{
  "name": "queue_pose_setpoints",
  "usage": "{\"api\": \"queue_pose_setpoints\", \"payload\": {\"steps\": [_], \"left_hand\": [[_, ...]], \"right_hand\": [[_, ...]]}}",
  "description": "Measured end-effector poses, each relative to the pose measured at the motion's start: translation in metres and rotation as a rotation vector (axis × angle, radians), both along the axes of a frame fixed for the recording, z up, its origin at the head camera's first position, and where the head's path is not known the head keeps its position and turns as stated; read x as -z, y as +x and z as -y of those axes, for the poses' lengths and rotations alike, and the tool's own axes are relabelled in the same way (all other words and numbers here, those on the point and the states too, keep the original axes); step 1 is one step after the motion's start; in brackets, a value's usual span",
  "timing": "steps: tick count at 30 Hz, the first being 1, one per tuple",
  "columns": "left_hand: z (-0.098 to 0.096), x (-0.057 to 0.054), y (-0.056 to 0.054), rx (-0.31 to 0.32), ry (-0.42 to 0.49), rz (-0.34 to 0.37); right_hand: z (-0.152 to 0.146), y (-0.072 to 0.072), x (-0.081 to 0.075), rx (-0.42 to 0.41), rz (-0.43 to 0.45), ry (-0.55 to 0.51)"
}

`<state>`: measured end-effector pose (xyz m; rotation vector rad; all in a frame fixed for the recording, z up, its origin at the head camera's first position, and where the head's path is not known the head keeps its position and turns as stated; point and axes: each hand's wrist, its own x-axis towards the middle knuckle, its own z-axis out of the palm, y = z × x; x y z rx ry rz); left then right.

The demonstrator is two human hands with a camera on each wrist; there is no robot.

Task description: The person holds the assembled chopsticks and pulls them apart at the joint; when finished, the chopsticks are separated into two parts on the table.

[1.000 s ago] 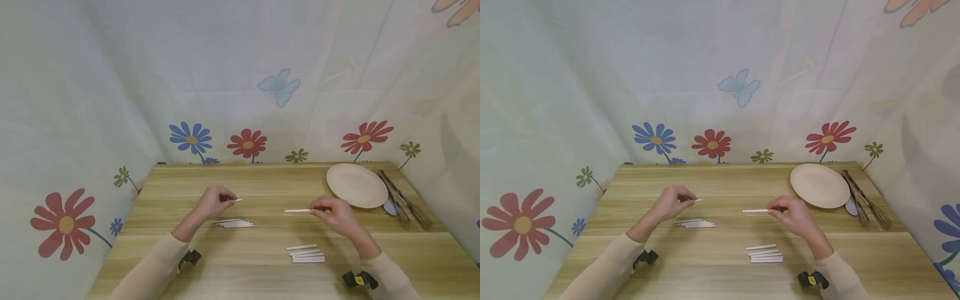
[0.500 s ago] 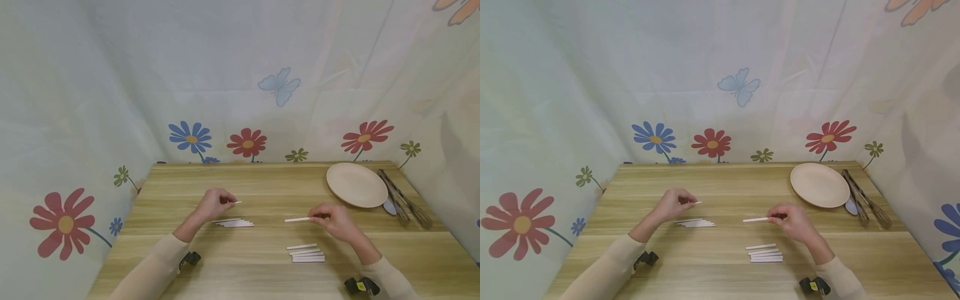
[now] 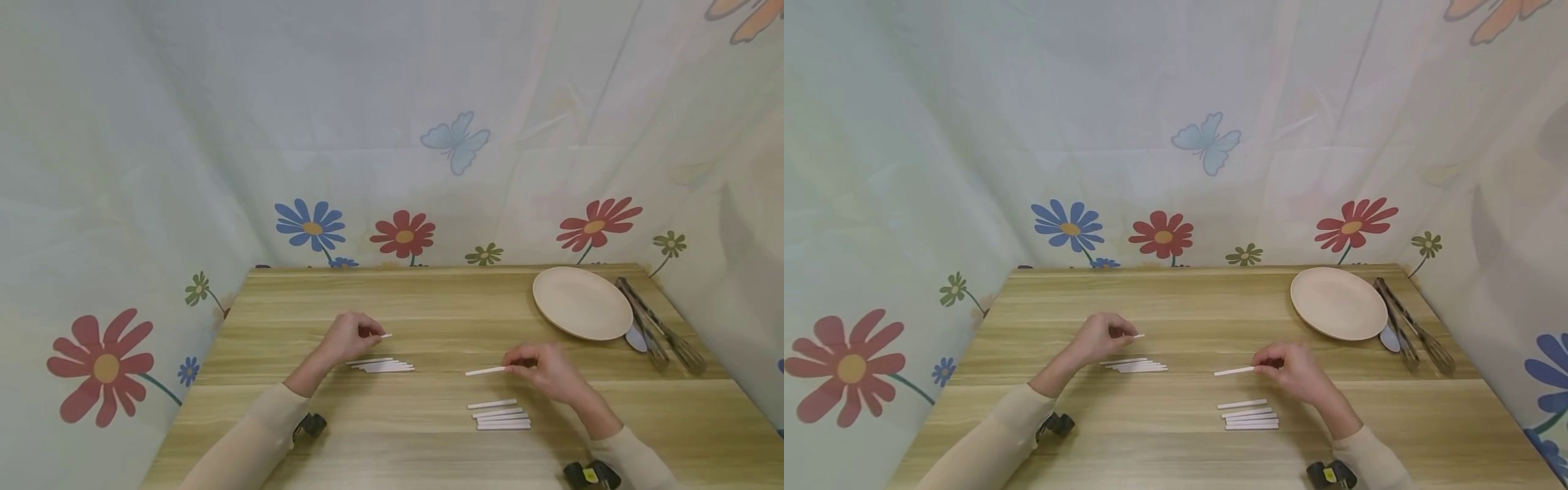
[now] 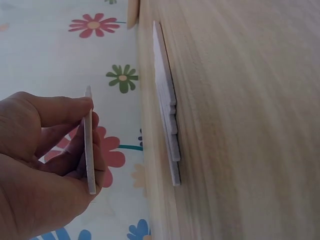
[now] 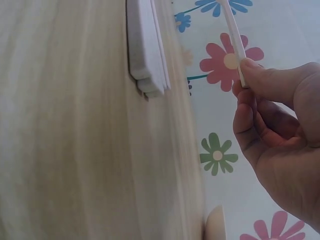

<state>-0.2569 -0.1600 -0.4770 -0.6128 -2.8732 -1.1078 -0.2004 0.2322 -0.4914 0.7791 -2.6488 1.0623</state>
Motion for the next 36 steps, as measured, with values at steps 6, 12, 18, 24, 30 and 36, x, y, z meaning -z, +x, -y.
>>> {"api": "queue_pose_setpoints", "payload": {"steps": [6, 12, 18, 24, 30, 36], "left_hand": [[0.001, 0.007, -0.001, 0.002, -0.023, 0.013], [0.001, 0.011, -0.002, 0.005, -0.032, 0.019], [0.001, 0.013, -0.002, -0.001, -0.054, 0.037], [0.001, 0.014, -0.002, 0.001, -0.059, 0.048], [0.003, 0.016, -0.002, 0.016, -0.058, 0.058], [0.004, 0.02, -0.003, 0.023, -0.073, 0.062]], "right_hand": [[-0.001, 0.001, 0.003, 0.001, 0.046, 0.03], [-0.003, 0.002, 0.005, -0.029, 0.071, 0.038], [-0.004, 0.002, 0.007, -0.041, 0.092, 0.05], [-0.005, 0.002, 0.005, -0.053, 0.104, 0.076], [-0.005, 0.002, 0.005, -0.05, 0.1, 0.114], [-0.006, 0.002, 0.008, -0.071, 0.116, 0.114]]}}
